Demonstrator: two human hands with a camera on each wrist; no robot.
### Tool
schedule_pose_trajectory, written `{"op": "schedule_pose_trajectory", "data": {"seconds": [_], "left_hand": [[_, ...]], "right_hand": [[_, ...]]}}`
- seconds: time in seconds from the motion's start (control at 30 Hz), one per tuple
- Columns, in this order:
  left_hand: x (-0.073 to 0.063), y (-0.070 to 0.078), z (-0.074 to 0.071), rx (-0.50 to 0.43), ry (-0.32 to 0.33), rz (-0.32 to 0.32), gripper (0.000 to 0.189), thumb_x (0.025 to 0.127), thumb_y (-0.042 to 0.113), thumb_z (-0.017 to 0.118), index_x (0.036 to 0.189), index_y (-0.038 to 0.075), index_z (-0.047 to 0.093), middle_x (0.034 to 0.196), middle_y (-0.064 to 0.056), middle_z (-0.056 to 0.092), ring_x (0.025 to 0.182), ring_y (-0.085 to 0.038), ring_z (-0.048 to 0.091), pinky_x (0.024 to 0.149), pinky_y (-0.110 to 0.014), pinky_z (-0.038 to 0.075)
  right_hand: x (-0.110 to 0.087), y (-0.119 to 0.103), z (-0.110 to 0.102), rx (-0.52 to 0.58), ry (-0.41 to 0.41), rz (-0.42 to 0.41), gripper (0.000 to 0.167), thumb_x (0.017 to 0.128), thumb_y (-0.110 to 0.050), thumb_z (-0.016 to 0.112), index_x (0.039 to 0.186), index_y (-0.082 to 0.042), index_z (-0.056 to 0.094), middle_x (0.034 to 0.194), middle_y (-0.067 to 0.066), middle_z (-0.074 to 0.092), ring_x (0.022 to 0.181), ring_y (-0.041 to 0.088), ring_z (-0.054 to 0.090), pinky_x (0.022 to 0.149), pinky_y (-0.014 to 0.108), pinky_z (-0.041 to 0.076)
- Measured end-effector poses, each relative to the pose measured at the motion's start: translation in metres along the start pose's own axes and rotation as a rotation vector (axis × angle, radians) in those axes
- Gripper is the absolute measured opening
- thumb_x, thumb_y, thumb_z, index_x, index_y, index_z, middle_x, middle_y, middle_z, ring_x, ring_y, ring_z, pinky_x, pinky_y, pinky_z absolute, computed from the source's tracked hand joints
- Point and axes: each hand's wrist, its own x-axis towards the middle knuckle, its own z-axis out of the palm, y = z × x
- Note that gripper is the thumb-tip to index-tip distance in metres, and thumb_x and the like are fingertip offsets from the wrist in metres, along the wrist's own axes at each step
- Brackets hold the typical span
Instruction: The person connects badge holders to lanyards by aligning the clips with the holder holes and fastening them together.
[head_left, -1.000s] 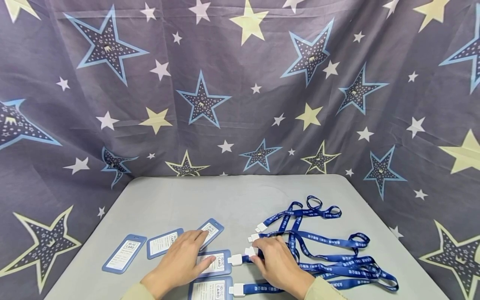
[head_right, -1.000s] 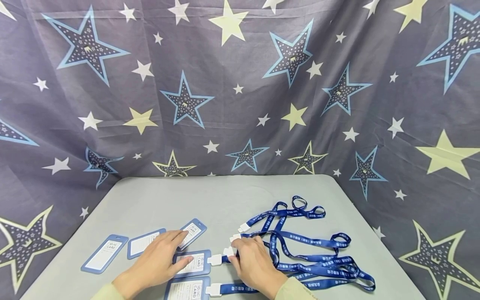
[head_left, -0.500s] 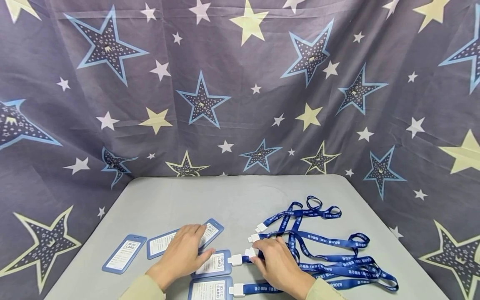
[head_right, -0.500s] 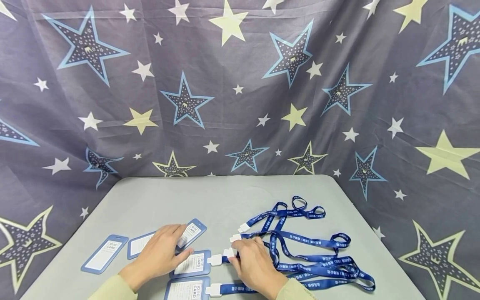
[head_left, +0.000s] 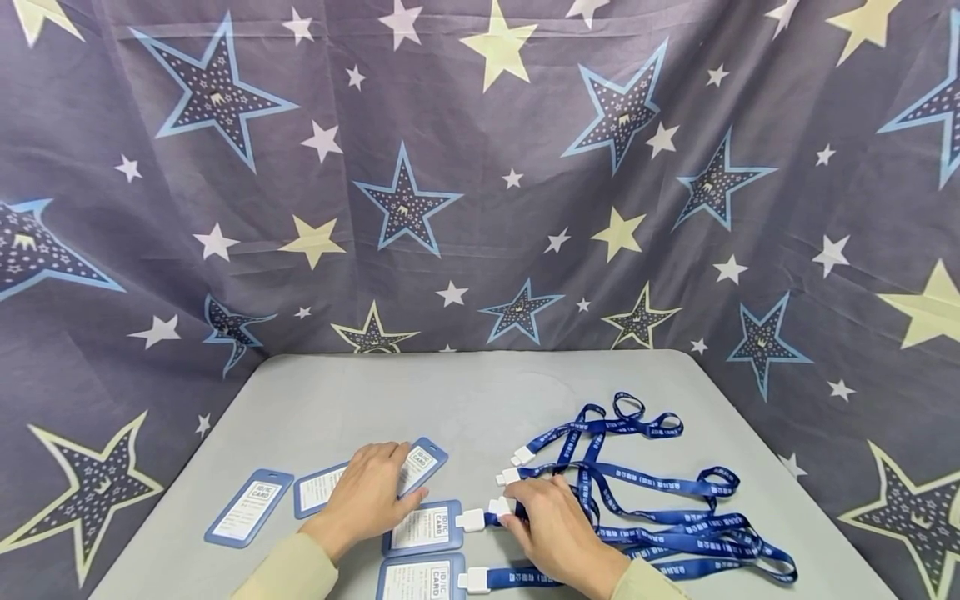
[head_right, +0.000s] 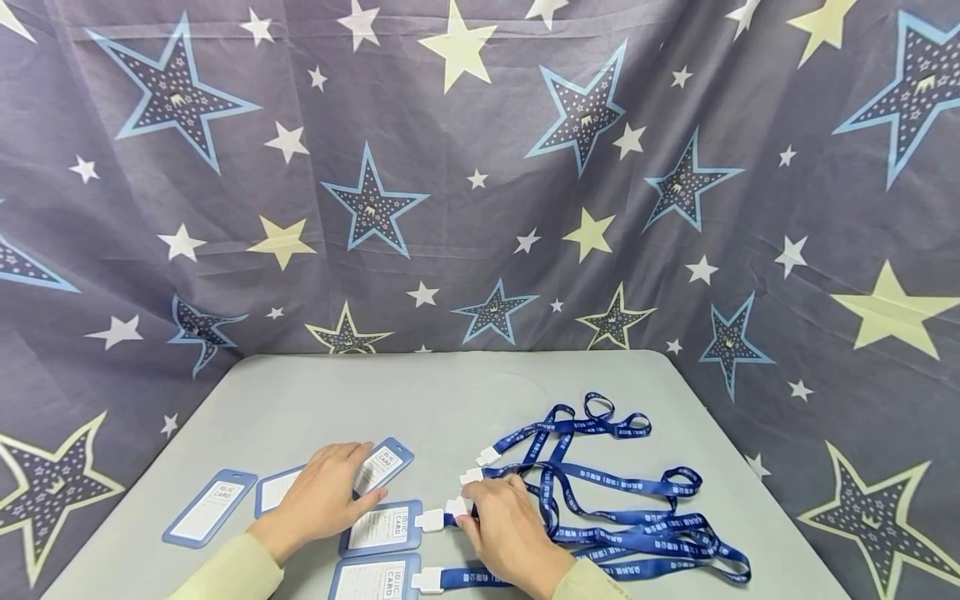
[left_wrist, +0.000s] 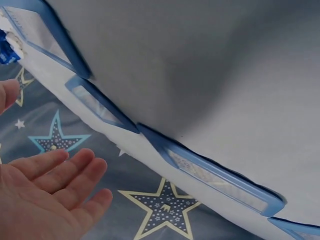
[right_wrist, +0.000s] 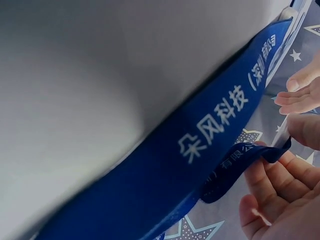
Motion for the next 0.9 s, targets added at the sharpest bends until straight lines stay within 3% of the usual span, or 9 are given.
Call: {"op": "schedule_pose_trajectory", "data": {"seconds": [0.33, 0.9], "left_hand": [[0.006, -0.010, 0.010, -0.003, -0.045, -0.049, 0.077, 0.084, 0.046, 0.080, 0.133, -0.009, 0.059, 0.129, -0.026, 0.064, 0.124, -0.043, 0.058, 0.112, -0.059, 0.037], [0.009, -0.016, 0.019, 0.040, -0.073, -0.065, 0.077, 0.083, 0.049, 0.079, 0.130, -0.010, 0.061, 0.122, -0.025, 0.065, 0.119, -0.042, 0.060, 0.113, -0.056, 0.037]], "right_hand": [[-0.001, 0.001, 0.000, -0.001, 0.003, -0.003, 0.020, 0.090, -0.022, 0.078, 0.104, -0.010, 0.073, 0.105, 0.000, 0.075, 0.097, 0.015, 0.069, 0.080, 0.034, 0.045], [0.000, 0.001, 0.001, -0.003, 0.007, -0.009, 0.019, 0.089, -0.021, 0.078, 0.104, -0.010, 0.073, 0.106, 0.000, 0.075, 0.097, 0.015, 0.069, 0.080, 0.033, 0.045]]}}
